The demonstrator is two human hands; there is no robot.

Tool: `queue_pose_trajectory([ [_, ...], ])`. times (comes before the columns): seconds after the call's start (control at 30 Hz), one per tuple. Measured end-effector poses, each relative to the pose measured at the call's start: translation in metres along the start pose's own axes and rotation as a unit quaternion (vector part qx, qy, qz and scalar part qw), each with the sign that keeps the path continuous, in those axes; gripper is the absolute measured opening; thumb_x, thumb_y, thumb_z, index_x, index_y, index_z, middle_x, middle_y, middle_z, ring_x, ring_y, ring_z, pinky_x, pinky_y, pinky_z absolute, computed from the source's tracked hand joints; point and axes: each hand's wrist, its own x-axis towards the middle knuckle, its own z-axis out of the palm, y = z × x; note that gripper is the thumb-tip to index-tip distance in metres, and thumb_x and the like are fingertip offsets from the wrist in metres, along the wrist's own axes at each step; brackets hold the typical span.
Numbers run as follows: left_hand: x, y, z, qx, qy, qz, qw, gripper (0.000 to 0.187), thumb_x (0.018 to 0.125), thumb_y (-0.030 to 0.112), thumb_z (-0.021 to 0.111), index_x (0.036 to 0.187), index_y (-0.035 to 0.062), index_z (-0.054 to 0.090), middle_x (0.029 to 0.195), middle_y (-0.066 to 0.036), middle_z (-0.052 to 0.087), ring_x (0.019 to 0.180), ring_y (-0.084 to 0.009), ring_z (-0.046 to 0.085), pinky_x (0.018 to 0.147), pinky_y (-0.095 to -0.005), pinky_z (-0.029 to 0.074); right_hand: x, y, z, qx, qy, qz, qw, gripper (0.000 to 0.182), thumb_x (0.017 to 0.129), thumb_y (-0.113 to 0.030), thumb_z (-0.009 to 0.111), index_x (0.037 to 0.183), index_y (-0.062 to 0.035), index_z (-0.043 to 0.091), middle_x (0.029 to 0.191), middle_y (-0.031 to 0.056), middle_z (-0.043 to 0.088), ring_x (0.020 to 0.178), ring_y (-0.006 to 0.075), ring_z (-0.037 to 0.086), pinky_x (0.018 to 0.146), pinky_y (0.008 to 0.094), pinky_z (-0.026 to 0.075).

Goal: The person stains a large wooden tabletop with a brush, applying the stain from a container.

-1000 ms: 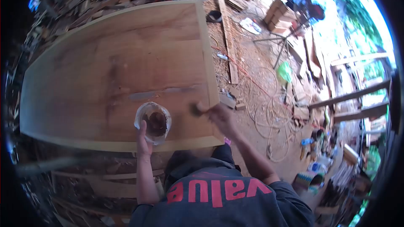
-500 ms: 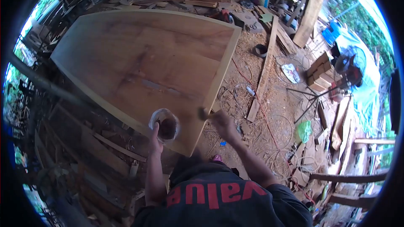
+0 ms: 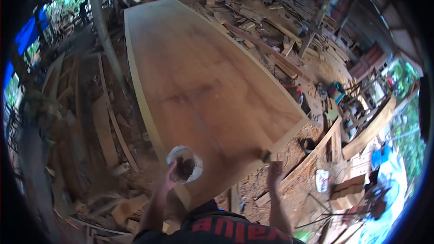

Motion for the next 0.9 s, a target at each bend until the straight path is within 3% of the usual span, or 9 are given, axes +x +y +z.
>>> queue_pose_trajectory([
  [0.23,0.004,-0.017,0.03,0.052,0.021,0.064,0.996,0.05,0.09,0.031,0.051,0.13,0.0045,0.038,0.128,-0.011,0.047,0.118,-0.0241,0.047,0.101,-0.0411,0.037,-0.011,-0.079,0.052,0.262,-0.467,0.205,0.819,0.013,0.086,-0.007,0.057,0.098,-0.0013,0.054,0.087,0.0079,0.063,0.075,0.0153,0.064,0.062,0.0271,0.05],
  [0.5,0.002,-0.032,0.032,0.026,0.063,0.128,0.989,0.051,0.091,0.031,0.05,0.131,0.0033,0.036,0.128,-0.011,0.046,0.118,-0.0228,0.046,0.102,-0.0386,0.035,0.143,0.076,0.008,0.103,0.055,0.132,0.984,0.012,0.087,-0.017,0.056,0.081,-0.0096,0.049,0.066,0.0004,0.052,0.054,0.0089,0.051,0.048,0.0225,0.04],
  [0.57,-0.003,-0.04,0.036,0.012,0.072,0.142,0.987,0.052,0.09,0.033,0.051,0.131,0.0034,0.036,0.127,-0.01,0.046,0.118,-0.0216,0.046,0.102,-0.0371,0.034,0.154,0.081,0.034,0.131,0.022,0.101,0.986,0.011,0.088,-0.016,0.055,0.08,-0.0107,0.048,0.067,-0.0008,0.049,0.057,0.008,0.047,0.049,0.0224,0.039],
  [0.63,-0.011,-0.046,0.047,0.009,0.076,0.192,0.978,0.052,0.091,0.032,0.049,0.132,0.0035,0.035,0.128,-0.01,0.046,0.118,-0.022,0.045,0.101,-0.0374,0.035,0.133,0.03,0.082,0.291,-0.112,0.183,0.932,0.007,0.088,-0.015,0.055,0.083,-0.0133,0.05,0.071,-0.0021,0.049,0.064,0.0076,0.048,0.057,0.0244,0.041],
  [0.7,-0.012,-0.063,0.044,0.009,0.089,0.221,0.971,0.054,0.09,0.036,0.046,0.132,0.0039,0.035,0.128,-0.011,0.046,0.118,-0.0237,0.046,0.102,-0.0391,0.035,0.091,-0.012,0.126,0.488,-0.29,0.22,0.793,0.008,0.088,-0.018,0.056,0.088,-0.0113,0.053,0.077,0.0003,0.054,0.066,0.0096,0.052,0.058,0.0262,0.044],
  [0.73,-0.012,-0.07,0.043,0.007,0.102,0.246,0.964,0.056,0.09,0.041,0.043,0.132,0.0044,0.034,0.128,-0.012,0.047,0.118,-0.0254,0.047,0.102,-0.0407,0.035,0.073,-0.022,0.145,0.336,-0.387,0.234,0.826,0.012,0.087,-0.018,0.058,0.09,-0.0078,0.053,0.076,0.0022,0.057,0.067,0.0108,0.057,0.055,0.026,0.048],
  [0.77,-0.013,-0.075,0.045,0.008,0.102,0.25,0.963,0.056,0.09,0.041,0.043,0.132,0.0044,0.034,0.128,-0.012,0.047,0.118,-0.0254,0.047,0.102,-0.0407,0.035,0.062,-0.041,0.149,0.318,-0.481,0.256,0.776,0.018,0.086,-0.018,0.06,0.094,-0.0049,0.052,0.074,0.0034,0.059,0.063,0.0116,0.06,0.05,0.025,0.049],
  [0.87,-0.018,-0.094,0.06,-0.026,0.14,0.309,0.94,0.058,0.088,0.044,0.047,0.131,0.0066,0.037,0.126,-0.011,0.048,0.118,-0.0252,0.046,0.1,-0.0408,0.037,0.082,-0.038,0.156,0.291,-0.595,0.217,0.717,0.019,0.085,-0.018,0.061,0.094,-0.0039,0.052,0.073,0.0046,0.061,0.057,0.0116,0.059,0.047,0.0238,0.048],
  [0.9,-0.02,-0.1,0.076,-0.024,0.142,0.313,0.939,0.058,0.088,0.044,0.047,0.131,0.0066,0.037,0.126,-0.011,0.048,0.118,-0.0252,0.046,0.1,-0.0408,0.037,0.108,-0.032,0.153,0.263,-0.561,0.218,0.754,0.02,0.086,-0.02,0.059,0.093,-0.0038,0.052,0.074,0.0058,0.061,0.058,0.0129,0.059,0.05,0.0254,0.049],
])
